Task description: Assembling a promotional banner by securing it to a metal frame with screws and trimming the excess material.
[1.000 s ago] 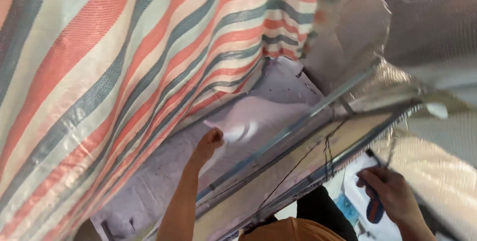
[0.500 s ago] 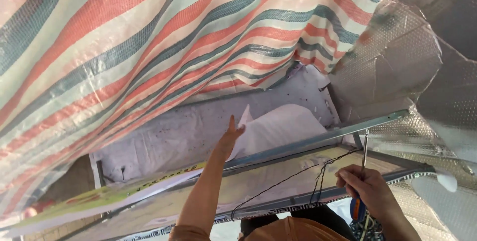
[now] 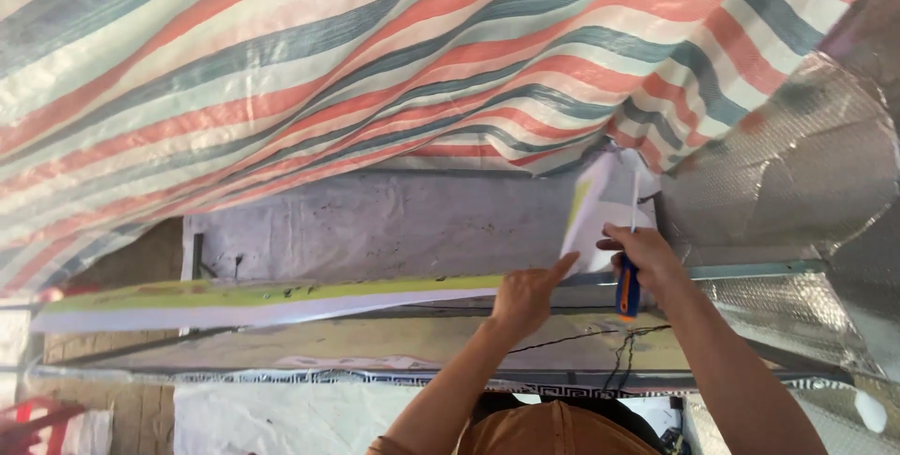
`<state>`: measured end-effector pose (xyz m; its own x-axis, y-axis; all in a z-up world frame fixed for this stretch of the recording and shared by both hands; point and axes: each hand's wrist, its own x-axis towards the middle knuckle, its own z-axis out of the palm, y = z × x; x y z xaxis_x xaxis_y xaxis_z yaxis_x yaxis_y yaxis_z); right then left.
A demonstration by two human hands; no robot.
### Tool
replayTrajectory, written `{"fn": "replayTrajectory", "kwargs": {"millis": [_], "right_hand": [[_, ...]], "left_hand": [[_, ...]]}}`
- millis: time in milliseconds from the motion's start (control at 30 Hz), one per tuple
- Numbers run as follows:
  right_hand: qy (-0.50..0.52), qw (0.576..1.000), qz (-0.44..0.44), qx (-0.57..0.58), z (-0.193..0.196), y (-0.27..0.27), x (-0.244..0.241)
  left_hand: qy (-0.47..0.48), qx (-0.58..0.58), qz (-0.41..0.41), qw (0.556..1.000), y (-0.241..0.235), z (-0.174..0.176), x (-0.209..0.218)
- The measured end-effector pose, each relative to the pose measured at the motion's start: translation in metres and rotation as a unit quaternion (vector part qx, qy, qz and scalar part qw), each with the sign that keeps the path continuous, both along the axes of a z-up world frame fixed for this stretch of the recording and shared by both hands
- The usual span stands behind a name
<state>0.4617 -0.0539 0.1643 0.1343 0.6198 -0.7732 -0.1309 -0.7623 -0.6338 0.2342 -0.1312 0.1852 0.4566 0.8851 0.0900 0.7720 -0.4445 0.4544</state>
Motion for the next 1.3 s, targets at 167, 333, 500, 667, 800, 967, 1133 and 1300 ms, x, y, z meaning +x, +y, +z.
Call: {"fn": "replayTrajectory", "kwargs": {"millis": [167, 333, 500, 667, 800, 967, 1133, 1300], "right_hand": [[0.061, 0.997, 0.04, -0.038, -0.093, 0.031, 0.005], [0.059, 0.997, 0.038, -0.024, -0.133, 0.038, 0.01], [-0.03, 0.998, -0.058, 0.0, -0.074, 0.02, 0.047], [-0.032, 0.998, -0.06, 0.009, -0.051, -0.048, 0.076], [0.053, 0.992, -0.092, 0.061, -0.113, -0.1, 0.104], [0.047, 0.985, -0.159, 0.044, -0.085, -0.13, 0.092], [0.019, 0.959, -0.283, -0.022, -0.009, -0.115, 0.106], [0.005, 0.938, -0.345, -0.008, -0.026, -0.127, 0.164]], "left_hand": [[-0.046, 0.07, 0.033, 0.996, -0.014, -0.014, 0.008], [0.1, -0.268, -0.018, 0.958, -0.012, 0.032, 0.013], [-0.248, 0.058, 0.111, 0.961, -0.063, 0.019, 0.002], [-0.522, -0.186, 0.407, 0.726, -0.104, -0.016, -0.029], [-0.617, -0.416, 0.455, 0.489, -0.083, -0.005, -0.026], [-0.599, -0.425, 0.488, 0.471, -0.071, -0.046, -0.004], [-0.52, -0.436, 0.53, 0.508, -0.088, -0.035, -0.009], [-0.493, -0.389, 0.526, 0.573, -0.097, -0.068, -0.016]]}}
